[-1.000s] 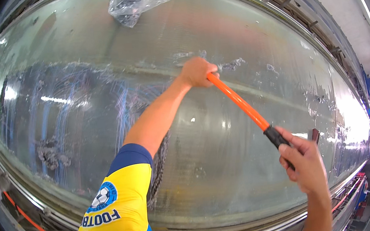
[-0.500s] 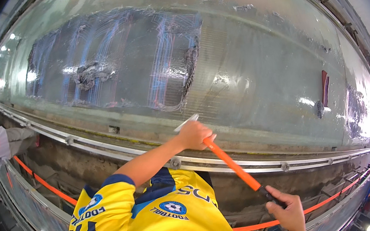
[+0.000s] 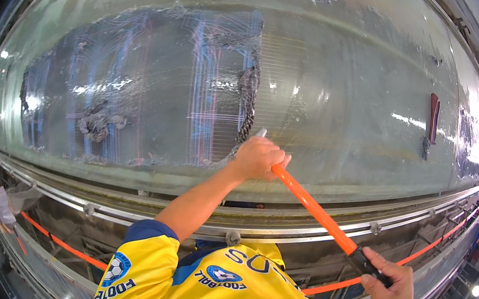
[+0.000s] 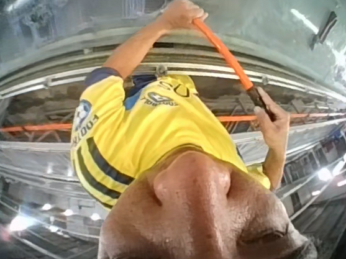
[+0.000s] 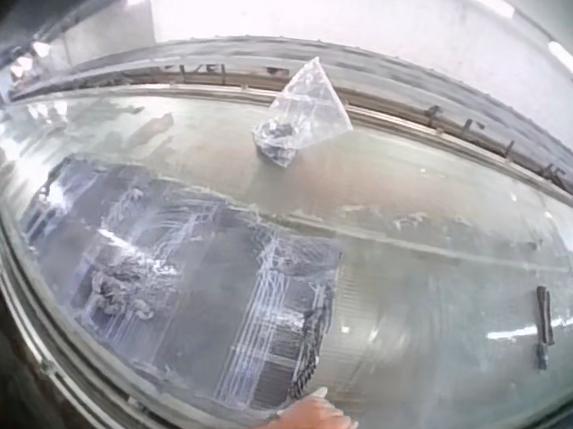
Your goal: The person uses a squeegee with an orange handle to clean a large curved glass pane. They repeatedly wipe the surface in vertical and horizontal strokes, removing soapy residue and water streaks. Another person is visible in the reflection performing a similar cleaning task.
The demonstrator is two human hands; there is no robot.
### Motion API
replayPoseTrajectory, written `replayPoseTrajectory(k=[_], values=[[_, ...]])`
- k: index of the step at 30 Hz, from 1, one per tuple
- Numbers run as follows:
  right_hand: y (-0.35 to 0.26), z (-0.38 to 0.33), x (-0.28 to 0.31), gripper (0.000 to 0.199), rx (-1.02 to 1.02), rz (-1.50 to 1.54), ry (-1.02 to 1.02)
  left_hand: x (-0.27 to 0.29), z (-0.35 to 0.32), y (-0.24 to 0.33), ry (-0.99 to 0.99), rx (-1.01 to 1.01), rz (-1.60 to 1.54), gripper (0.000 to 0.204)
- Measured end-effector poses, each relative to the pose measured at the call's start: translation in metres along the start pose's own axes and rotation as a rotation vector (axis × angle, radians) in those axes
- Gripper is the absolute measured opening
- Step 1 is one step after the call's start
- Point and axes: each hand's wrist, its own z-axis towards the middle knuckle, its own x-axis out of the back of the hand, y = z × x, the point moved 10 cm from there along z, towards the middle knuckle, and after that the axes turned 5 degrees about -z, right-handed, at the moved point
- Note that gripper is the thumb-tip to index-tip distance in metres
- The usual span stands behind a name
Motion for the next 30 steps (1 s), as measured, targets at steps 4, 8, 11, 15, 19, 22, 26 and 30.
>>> replayPoseTrajectory(k=[4, 8, 11, 15, 19, 22, 26, 30], values=[[-0.054, 0.05, 0.028, 0.05, 0.091, -0.074, 0.026, 0.006, 0.058, -0.047, 0.021, -0.005, 0.009, 0.035], [-0.092, 0.106, 0.062, 0.051, 0.088, -0.068, 0.079, 0.019, 0.127, -0.109, 0.075, 0.012, 0.046, 0.028], [-0.127, 0.145, 0.089, 0.053, 0.165, -0.049, 0.178, 0.033, 0.178, -0.161, 0.095, 0.052, 0.062, 0.024], [-0.188, 0.199, 0.111, 0.055, 0.313, -0.108, 0.177, 0.054, 0.235, -0.212, 0.154, 0.047, 0.129, 0.02], [-0.225, 0.261, 0.078, 0.051, 0.262, -0.139, 0.077, 0.085, 0.272, -0.283, 0.171, 0.055, 0.219, 0.018], [-0.225, 0.258, 0.059, 0.05, 0.232, 0.012, 0.02, 0.088, 0.293, -0.305, 0.005, 0.105, 0.336, 0.008], [-0.129, 0.2, 0.065, 0.054, 0.115, 0.131, 0.031, 0.008, 0.249, -0.235, -0.152, 0.128, 0.32, 0.01], [-0.002, 0.119, 0.047, 0.057, 0.057, 0.391, -0.016, -0.047, 0.165, -0.128, -0.177, 0.154, 0.134, 0.024]])
